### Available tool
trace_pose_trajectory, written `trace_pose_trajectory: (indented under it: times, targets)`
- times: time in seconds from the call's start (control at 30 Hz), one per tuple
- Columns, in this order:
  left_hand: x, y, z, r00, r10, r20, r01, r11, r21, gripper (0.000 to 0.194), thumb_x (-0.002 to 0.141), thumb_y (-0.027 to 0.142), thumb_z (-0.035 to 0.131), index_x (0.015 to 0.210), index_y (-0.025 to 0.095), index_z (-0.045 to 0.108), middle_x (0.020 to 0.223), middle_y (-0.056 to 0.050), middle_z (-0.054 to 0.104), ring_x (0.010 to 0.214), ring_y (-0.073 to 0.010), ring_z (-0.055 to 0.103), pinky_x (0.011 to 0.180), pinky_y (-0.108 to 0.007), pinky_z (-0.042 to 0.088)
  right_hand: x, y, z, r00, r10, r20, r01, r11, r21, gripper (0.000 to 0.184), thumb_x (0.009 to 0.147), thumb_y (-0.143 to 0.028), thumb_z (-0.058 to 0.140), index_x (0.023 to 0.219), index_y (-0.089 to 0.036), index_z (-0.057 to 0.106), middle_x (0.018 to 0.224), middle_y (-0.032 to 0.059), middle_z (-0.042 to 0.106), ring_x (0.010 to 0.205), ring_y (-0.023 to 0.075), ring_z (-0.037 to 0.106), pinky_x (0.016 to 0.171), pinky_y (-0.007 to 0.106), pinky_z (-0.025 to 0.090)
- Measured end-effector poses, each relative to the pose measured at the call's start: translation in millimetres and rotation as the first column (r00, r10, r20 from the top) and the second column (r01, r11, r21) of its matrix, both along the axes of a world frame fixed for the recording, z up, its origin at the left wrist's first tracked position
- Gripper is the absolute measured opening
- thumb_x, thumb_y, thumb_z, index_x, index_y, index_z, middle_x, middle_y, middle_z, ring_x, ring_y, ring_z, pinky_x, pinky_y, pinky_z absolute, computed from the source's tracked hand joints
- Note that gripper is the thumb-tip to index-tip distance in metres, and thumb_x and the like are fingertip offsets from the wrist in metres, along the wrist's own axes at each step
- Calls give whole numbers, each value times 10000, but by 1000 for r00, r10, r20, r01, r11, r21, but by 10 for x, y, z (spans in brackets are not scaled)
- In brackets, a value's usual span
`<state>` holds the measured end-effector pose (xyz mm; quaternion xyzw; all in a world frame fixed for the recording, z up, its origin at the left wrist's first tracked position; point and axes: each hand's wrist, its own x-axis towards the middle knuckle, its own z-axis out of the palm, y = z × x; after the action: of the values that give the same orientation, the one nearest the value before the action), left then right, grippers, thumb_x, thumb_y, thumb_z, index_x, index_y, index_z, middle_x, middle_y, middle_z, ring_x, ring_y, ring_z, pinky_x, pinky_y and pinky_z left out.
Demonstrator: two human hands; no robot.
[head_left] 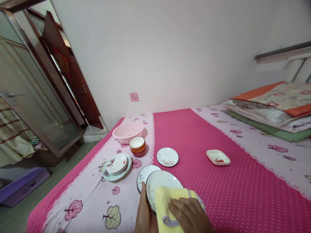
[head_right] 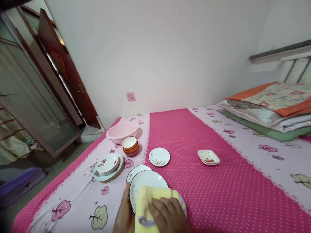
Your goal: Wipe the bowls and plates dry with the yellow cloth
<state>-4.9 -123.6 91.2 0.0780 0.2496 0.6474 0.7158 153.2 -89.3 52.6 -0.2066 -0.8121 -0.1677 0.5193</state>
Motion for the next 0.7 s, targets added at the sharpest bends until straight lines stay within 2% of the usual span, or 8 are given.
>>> trace_pose_trajectory:
  times: [0.07,0.13,0.17,0.23,0.3,0.37,0.53,0.7]
  targets:
    - [7,21,-38,999,27,-37,-28,999,-34,502,867,563,756,1188,178,750,1078,-142,792,1136,-357,707,1043,-499,540,28,-20,3,987,105,-118,-119,986,-115,337,1089,-212,396,1070,-188,731,894,62,812,767,199,730,725,316,528]
    - [24,53,-89,994,71,-87,-75,996,-45,502,829,617,779,1047,166,764,1064,-136,785,1121,-335,708,1057,-476,527,80,-47,24,939,126,-320,-251,886,-391,229,1030,-323,564,1087,-200,748,890,72,810,766,227,749,690,306,581]
    - [34,70,-116,986,109,-128,-116,992,-46,493,805,620,803,986,163,759,1061,-133,782,1107,-323,711,1059,-470,524,115,-57,46,900,63,-432,-319,771,-552,239,979,-377,648,1097,-201,758,915,77,815,786,246,764,687,306,604]
    - [50,96,-172,953,207,-219,-221,974,-40,452,763,569,865,951,175,746,1051,-110,782,1069,-291,720,1062,-464,520,202,-59,110,775,-195,-601,-471,456,-755,363,869,-474,767,1087,-184,776,945,88,825,807,291,784,685,326,631]
    - [64,101,-226,934,255,-249,-264,965,-3,423,759,474,898,1051,205,751,1088,-86,787,1076,-271,723,1091,-463,501,298,-39,183,670,-400,-625,-613,177,-770,524,784,-550,824,1119,-149,779,954,110,829,818,333,791,703,374,642]
    - [92,83,-266,957,202,-206,-194,979,58,464,776,381,896,1187,226,746,1156,-91,790,1157,-286,711,1143,-471,461,378,-15,231,620,-467,-630,-701,30,-712,615,758,-623,810,1136,-139,784,892,117,825,783,348,788,689,411,639]
    - [273,23,-272,994,-24,-104,49,969,243,745,751,239,870,1452,186,624,1273,-154,771,1363,-378,602,1233,-536,357,464,-51,166,627,-466,-624,-747,-132,-652,670,807,-748,683,1152,-184,794,754,94,798,709,343,782,658,446,630]
    - [423,12,-252,996,-26,-80,45,968,248,833,757,199,819,1539,200,533,1409,-142,704,1477,-371,485,1279,-540,284,493,-37,52,612,-516,-599,-749,-137,-648,692,725,-761,752,1165,-227,791,595,48,729,622,342,751,614,433,616]
